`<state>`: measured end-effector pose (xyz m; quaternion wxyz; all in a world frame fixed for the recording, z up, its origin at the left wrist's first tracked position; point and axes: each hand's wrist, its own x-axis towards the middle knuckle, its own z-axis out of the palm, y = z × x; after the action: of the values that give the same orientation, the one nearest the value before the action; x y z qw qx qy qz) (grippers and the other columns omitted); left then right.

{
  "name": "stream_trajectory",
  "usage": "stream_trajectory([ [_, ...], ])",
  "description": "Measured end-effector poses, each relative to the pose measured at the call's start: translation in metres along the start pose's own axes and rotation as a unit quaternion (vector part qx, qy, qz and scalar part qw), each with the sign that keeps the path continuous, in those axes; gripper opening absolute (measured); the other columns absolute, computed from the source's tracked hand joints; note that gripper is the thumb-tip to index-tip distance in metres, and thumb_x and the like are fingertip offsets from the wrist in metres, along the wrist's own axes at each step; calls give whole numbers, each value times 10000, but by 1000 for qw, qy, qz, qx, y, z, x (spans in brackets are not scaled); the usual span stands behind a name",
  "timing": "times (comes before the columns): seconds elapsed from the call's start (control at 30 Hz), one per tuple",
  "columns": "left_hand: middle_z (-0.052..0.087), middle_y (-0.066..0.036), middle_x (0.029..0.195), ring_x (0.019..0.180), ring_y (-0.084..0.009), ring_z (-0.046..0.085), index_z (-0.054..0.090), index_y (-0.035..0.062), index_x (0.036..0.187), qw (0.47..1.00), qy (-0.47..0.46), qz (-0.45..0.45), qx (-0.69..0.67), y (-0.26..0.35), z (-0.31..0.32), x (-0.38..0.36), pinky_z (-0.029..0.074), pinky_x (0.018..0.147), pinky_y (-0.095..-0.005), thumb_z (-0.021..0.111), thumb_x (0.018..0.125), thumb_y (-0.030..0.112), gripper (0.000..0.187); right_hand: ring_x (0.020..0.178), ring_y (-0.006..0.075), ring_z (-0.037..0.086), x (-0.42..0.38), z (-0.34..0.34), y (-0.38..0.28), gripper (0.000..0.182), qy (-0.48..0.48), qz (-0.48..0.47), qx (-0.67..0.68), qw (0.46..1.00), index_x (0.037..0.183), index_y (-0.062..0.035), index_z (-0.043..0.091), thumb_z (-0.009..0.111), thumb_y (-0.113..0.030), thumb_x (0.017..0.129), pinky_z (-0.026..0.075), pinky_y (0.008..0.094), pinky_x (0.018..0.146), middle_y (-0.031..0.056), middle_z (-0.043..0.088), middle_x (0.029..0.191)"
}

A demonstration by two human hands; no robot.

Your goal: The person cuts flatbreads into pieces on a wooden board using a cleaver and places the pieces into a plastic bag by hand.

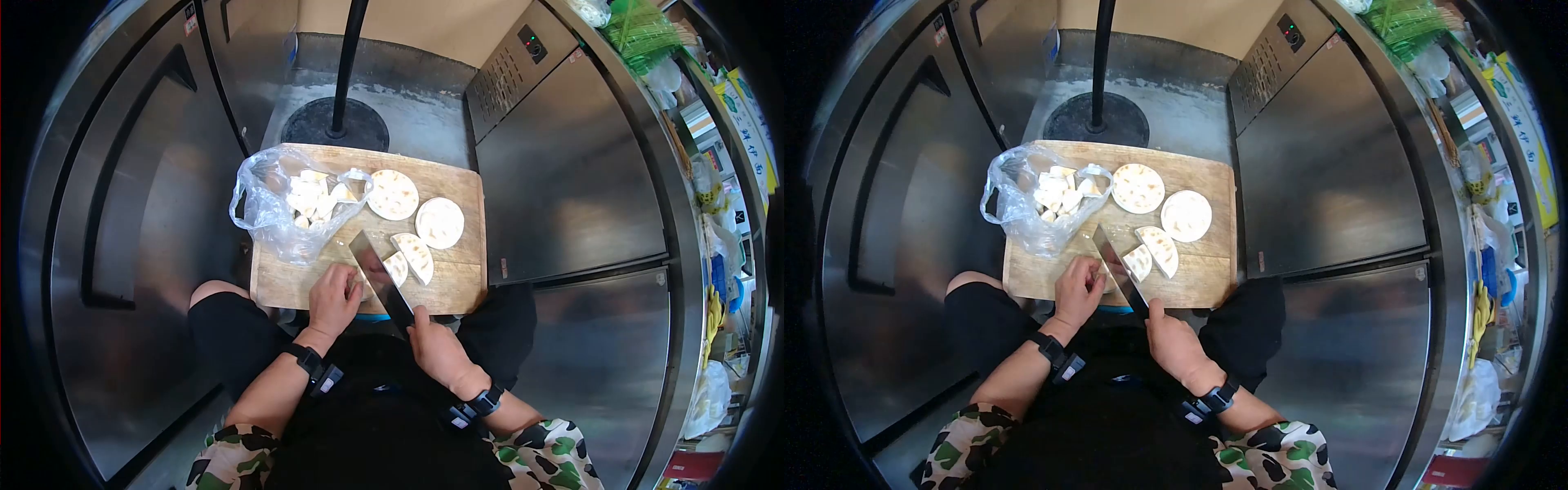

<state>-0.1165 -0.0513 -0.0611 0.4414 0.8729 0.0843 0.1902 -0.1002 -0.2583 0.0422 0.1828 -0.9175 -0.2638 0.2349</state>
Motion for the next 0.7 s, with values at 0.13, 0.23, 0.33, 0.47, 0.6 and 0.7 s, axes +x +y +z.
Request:
stream_trajectory([
  [0.13, 586, -106, 868, 734, -313, 605, 577, 67, 953, 1000, 4, -2, 13, 0, 2, 1, 493, 647, -423, 697, 788, 102, 207, 657, 479, 620, 1, 1, -3, 237, -16, 10, -4, 1000, 1095, 21, 360, 500, -136, 984, 485, 568, 589, 260, 616, 667],
  [0.23, 594, -107, 870, 761, -329, 612, 580, 76, 947, 999, 7, 4, 36, -2, 6, 3, 498, 657, -438, 704, 775, 123, 218, 670, 486, 625, 3, 4, -8, 228, -24, 24, -9, 999, 1087, 15, 362, 495, -141, 986, 495, 572, 598, 267, 625, 685],
  [0.33, 598, -107, 869, 782, -343, 616, 574, 78, 924, 998, 1, -10, 62, -3, 10, 5, 497, 662, -453, 710, 759, 145, 224, 683, 491, 629, 8, 10, -10, 214, -36, 37, -17, 999, 1069, 4, 363, 492, -147, 986, 501, 578, 610, 273, 633, 708],
  [0.47, 590, -111, 859, 784, -350, 614, 555, 78, 896, 994, -10, -18, 104, -5, 12, 6, 489, 658, -466, 717, 740, 165, 242, 694, 490, 635, 19, 9, -12, 196, -60, 52, -22, 997, 1047, -8, 364, 487, -148, 985, 502, 582, 617, 283, 639, 741],
  [0.6, 582, -120, 857, 775, -353, 606, 542, 81, 908, 992, -14, -16, 123, -8, 18, 1, 480, 651, -469, 724, 732, 175, 269, 753, 472, 657, 38, 8, -12, 179, -87, 49, -14, 995, 1067, 0, 388, 479, -56, 922, 525, 557, 653, 286, 650, 860],
  [0.7, 579, -122, 859, 768, -351, 600, 537, 84, 917, 989, -22, 0, 146, -6, 15, 1, 475, 650, -465, 720, 735, 170, 273, 702, 476, 642, 62, 25, -6, 198, -24, -5, 6, 1000, 1053, 3, 368, 489, -130, 971, 498, 577, 608, 278, 638, 735],
])
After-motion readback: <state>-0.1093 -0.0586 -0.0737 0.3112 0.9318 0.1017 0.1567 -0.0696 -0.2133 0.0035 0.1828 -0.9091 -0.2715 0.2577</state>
